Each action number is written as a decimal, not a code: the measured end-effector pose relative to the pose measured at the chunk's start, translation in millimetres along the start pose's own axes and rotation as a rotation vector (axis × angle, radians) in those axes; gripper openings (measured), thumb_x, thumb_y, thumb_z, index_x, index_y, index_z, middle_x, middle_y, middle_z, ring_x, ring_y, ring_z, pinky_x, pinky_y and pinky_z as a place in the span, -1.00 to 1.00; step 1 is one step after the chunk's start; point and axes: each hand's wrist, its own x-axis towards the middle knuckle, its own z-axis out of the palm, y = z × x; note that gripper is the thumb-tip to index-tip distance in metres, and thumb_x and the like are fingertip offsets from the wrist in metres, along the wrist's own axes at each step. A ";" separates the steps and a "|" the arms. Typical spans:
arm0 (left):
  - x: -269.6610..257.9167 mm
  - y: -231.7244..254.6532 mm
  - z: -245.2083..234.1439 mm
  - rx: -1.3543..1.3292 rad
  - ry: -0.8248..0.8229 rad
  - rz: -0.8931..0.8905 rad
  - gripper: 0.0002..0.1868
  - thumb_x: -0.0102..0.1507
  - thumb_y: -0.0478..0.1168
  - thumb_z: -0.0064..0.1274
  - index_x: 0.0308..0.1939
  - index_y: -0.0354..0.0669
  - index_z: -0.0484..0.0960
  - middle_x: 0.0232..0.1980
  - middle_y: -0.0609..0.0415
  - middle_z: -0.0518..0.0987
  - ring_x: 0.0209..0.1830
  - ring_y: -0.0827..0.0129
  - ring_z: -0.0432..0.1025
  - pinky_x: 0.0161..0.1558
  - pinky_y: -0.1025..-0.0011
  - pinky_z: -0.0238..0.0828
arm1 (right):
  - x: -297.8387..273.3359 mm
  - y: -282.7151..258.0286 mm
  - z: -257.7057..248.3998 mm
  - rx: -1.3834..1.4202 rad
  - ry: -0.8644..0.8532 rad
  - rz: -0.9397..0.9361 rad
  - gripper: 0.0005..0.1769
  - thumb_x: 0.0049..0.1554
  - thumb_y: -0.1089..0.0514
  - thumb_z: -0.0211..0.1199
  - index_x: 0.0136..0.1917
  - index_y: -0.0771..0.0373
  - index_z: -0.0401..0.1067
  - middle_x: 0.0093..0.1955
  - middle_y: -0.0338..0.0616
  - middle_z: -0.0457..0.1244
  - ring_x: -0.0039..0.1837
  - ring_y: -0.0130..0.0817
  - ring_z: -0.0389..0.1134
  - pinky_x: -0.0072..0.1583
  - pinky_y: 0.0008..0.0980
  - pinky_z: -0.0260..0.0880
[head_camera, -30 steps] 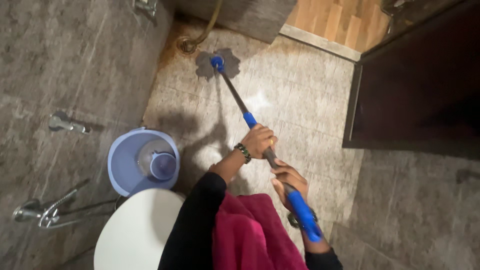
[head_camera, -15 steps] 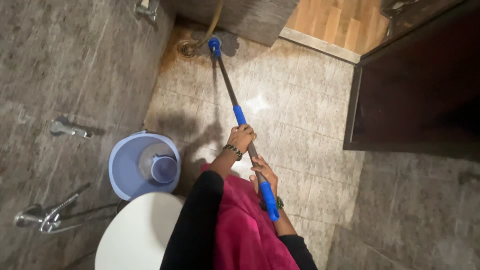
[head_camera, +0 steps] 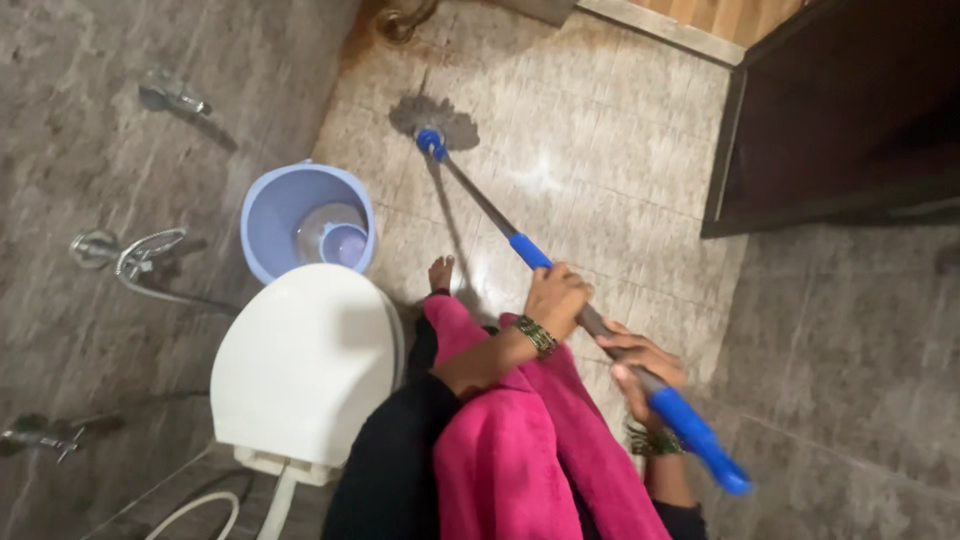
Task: The person mops a tiled bathroom floor using a blue handled mop, moving around a toilet, a bucket, and floor drains.
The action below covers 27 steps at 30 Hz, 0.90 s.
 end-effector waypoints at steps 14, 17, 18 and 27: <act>-45.3 20.9 -22.3 -0.338 0.513 0.212 -0.61 0.19 -0.05 0.33 -0.57 -0.04 0.46 -0.47 0.16 0.50 -0.40 0.21 0.43 -0.09 0.22 0.36 | -15.8 -82.6 1.6 0.201 0.056 0.164 -0.93 0.20 0.44 0.17 -0.15 0.40 0.41 -0.01 0.17 0.41 0.32 0.09 0.43 0.45 0.20 0.35; -26.2 -27.6 -37.7 -0.318 0.558 0.293 -0.62 0.13 -0.07 0.32 -0.58 -0.06 0.42 -0.48 0.13 0.46 -0.43 0.19 0.42 -0.14 0.20 0.39 | 18.3 -71.8 28.8 0.092 0.014 0.144 -0.90 0.18 0.43 0.21 -0.19 0.39 0.43 -0.06 0.10 0.42 0.26 0.05 0.47 0.41 0.13 0.42; -18.9 -46.2 -43.2 -0.310 0.554 0.332 -0.61 0.09 -0.08 0.33 -0.60 -0.07 0.40 -0.50 0.10 0.44 -0.43 0.17 0.41 -0.16 0.19 0.38 | 31.3 -65.7 41.3 0.067 -0.027 0.098 -0.94 0.15 0.42 0.23 -0.19 0.40 0.45 -0.08 0.08 0.42 0.24 0.04 0.47 0.38 0.10 0.43; 32.5 -268.0 -74.6 -0.143 0.444 0.008 -0.79 -0.02 -0.22 0.26 -0.47 -0.07 0.49 -0.31 0.06 0.54 -0.09 0.11 0.46 0.01 0.05 0.29 | 182.4 44.6 187.4 -0.179 -0.298 -0.052 -0.88 0.05 0.35 0.41 -0.19 0.31 0.47 0.00 -0.04 0.41 0.32 -0.05 0.43 0.26 -0.20 0.50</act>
